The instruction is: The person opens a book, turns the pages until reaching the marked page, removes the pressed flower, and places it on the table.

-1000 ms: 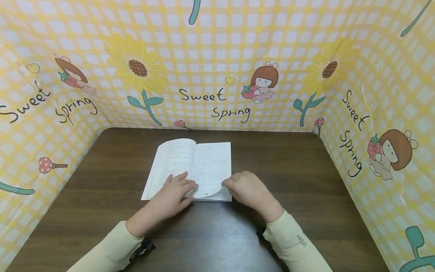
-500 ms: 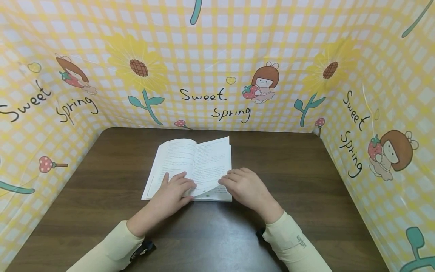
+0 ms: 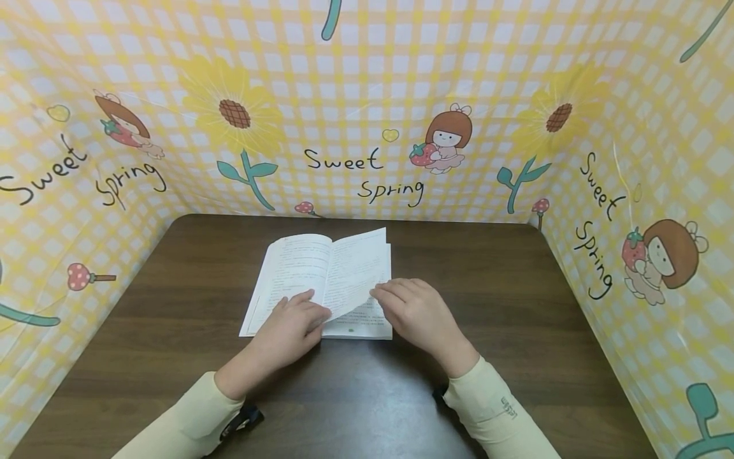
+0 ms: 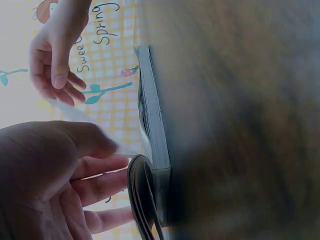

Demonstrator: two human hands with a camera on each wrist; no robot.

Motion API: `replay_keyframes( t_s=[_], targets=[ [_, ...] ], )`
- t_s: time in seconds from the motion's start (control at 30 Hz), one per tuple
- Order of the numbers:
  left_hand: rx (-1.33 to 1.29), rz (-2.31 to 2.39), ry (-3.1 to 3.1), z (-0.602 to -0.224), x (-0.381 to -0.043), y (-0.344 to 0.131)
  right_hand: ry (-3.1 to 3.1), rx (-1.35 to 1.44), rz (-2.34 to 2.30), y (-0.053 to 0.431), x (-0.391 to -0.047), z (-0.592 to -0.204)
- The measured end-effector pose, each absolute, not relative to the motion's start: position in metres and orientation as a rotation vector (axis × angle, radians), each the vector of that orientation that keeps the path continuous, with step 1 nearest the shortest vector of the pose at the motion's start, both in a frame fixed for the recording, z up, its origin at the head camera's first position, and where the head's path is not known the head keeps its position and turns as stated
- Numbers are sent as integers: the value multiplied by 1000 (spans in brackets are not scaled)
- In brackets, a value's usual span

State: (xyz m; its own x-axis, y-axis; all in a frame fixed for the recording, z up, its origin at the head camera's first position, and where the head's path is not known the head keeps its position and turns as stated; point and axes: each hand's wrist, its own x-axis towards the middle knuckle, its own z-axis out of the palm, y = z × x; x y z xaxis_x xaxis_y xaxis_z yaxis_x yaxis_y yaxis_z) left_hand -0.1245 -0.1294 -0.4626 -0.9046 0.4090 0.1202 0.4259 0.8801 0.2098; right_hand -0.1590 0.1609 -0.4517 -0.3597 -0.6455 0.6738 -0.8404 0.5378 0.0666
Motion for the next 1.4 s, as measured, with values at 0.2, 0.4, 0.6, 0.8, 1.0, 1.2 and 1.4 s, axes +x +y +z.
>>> replay_keyframes(
  t_s=[0.2,0.4,0.6,0.8,1.0,1.2,1.4],
  targets=[
    [-588,-483,-2932,-461,-128,-129,-2133,1099,442,162,-162,-451],
    [-443,-588,-2827,-458,-127,-132,-2220,1053,416,162,-163,-450],
    [-466,-319,-2727,-457,-128,-136,-2322,1029,395,162,-163,-450],
    [-641,-262,-2788,-458,-129,-136,-2465,1057,351,163,-163,-454],
    [-740,-259,-2883,-459,-127,-137,-2654,1142,234,165,-162,-462],
    [-640,-260,-3060,-460,-125,-137,-2831,1231,204,167,-159,-466],
    [-511,-295,-3126,-460,-124,-137,-2935,1299,302,168,-155,-467]
  ],
)
